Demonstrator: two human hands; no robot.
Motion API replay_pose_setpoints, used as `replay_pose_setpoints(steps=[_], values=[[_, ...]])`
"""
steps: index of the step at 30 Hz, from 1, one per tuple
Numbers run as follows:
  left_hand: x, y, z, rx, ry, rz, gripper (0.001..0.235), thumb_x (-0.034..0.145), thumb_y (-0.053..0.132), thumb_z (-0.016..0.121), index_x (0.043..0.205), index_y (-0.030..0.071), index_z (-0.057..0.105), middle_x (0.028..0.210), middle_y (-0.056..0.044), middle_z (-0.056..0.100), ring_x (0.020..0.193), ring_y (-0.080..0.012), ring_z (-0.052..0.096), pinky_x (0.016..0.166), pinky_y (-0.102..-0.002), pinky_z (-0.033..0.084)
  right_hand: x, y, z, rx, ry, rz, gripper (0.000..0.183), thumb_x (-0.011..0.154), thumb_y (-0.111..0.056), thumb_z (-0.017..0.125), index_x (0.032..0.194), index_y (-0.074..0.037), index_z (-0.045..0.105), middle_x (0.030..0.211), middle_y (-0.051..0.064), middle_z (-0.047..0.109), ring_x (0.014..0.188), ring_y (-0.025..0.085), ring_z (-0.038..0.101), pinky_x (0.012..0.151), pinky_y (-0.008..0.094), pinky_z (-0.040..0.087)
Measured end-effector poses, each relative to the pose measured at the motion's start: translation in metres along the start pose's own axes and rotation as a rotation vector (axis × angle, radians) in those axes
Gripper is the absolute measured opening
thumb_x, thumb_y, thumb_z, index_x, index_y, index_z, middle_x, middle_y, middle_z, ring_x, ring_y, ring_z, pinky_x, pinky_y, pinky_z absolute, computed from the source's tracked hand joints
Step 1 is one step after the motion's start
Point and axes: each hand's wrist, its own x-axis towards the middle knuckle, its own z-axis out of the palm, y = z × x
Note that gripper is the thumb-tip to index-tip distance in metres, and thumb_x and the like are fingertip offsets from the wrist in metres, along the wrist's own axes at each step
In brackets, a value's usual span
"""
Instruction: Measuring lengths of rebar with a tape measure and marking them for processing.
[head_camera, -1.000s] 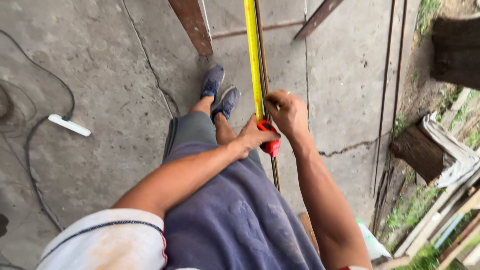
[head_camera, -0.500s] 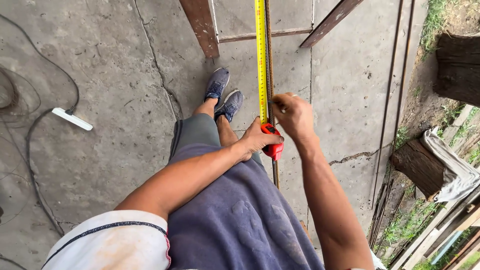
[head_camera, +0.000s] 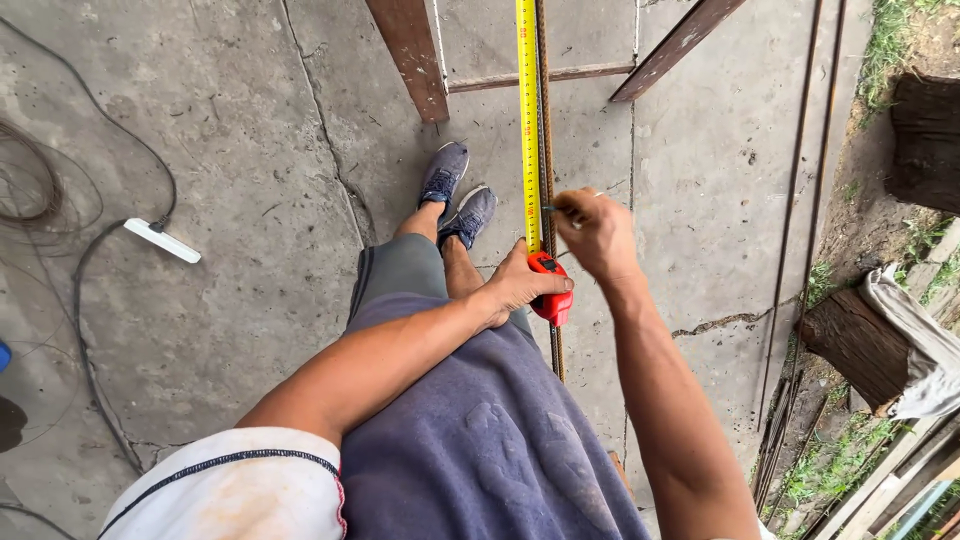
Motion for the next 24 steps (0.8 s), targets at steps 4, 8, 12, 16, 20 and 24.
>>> replay_pose_setpoints(steps=[4, 8, 12, 16, 20, 24], values=[[0.002, -0.007, 0.000, 0.001, 0.001, 0.014, 0.069, 0.057, 0.027, 0.095, 0.111, 0.006, 0.057, 0.102, -0.019, 0.062, 0.098, -0.0324, 0.065, 0.086, -0.044, 0.054, -0.004, 0.019, -0.006, -0.067, 0.018, 0.053, 0.012, 0.088, -0.017, 0.076, 0.099, -0.019, 0.075, 0.082, 0.006, 0.074, 0.081, 0.026, 0.072, 0.076, 0.040, 0.058], [-0.003, 0.001, -0.001, -0.016, 0.004, 0.001, 0.069, 0.058, 0.025, 0.094, 0.111, 0.006, 0.056, 0.102, -0.018, 0.061, 0.099, -0.0316, 0.064, 0.086, -0.045, 0.055, -0.001, 0.010, 0.002, -0.056, 0.022, 0.042, 0.014, 0.085, -0.020, 0.078, 0.098, -0.022, 0.074, 0.083, 0.004, 0.072, 0.081, 0.025, 0.072, 0.075, 0.038, 0.058], [0.003, -0.005, -0.001, -0.026, -0.001, 0.006, 0.070, 0.058, 0.027, 0.096, 0.112, 0.006, 0.056, 0.102, -0.019, 0.061, 0.099, -0.0317, 0.063, 0.085, -0.045, 0.055, -0.001, 0.021, 0.010, -0.058, 0.007, 0.016, 0.014, 0.084, -0.019, 0.077, 0.098, -0.022, 0.075, 0.083, 0.005, 0.072, 0.080, 0.028, 0.072, 0.075, 0.042, 0.058], [0.003, -0.009, -0.001, -0.022, -0.003, 0.010, 0.069, 0.058, 0.025, 0.095, 0.111, 0.005, 0.056, 0.102, -0.020, 0.061, 0.099, -0.0326, 0.064, 0.085, -0.046, 0.055, -0.006, 0.023, 0.007, -0.095, 0.055, 0.041, 0.015, 0.085, -0.019, 0.078, 0.099, -0.021, 0.075, 0.081, 0.006, 0.072, 0.080, 0.029, 0.072, 0.075, 0.042, 0.058], [0.004, -0.006, 0.001, -0.034, -0.001, 0.015, 0.068, 0.058, 0.024, 0.096, 0.111, 0.005, 0.056, 0.103, -0.019, 0.060, 0.099, -0.0324, 0.064, 0.084, -0.045, 0.056, -0.001, 0.008, 0.012, -0.147, 0.008, 0.012, 0.012, 0.084, -0.023, 0.077, 0.095, -0.025, 0.073, 0.080, 0.004, 0.070, 0.079, 0.027, 0.071, 0.074, 0.042, 0.058], [0.004, -0.007, -0.001, -0.036, 0.000, 0.017, 0.071, 0.058, 0.025, 0.097, 0.111, 0.003, 0.055, 0.105, -0.021, 0.060, 0.101, -0.0342, 0.063, 0.084, -0.047, 0.056, -0.002, 0.016, 0.013, -0.045, 0.039, 0.033, 0.012, 0.086, -0.019, 0.076, 0.097, -0.023, 0.075, 0.080, 0.004, 0.072, 0.079, 0.026, 0.072, 0.074, 0.040, 0.058]])
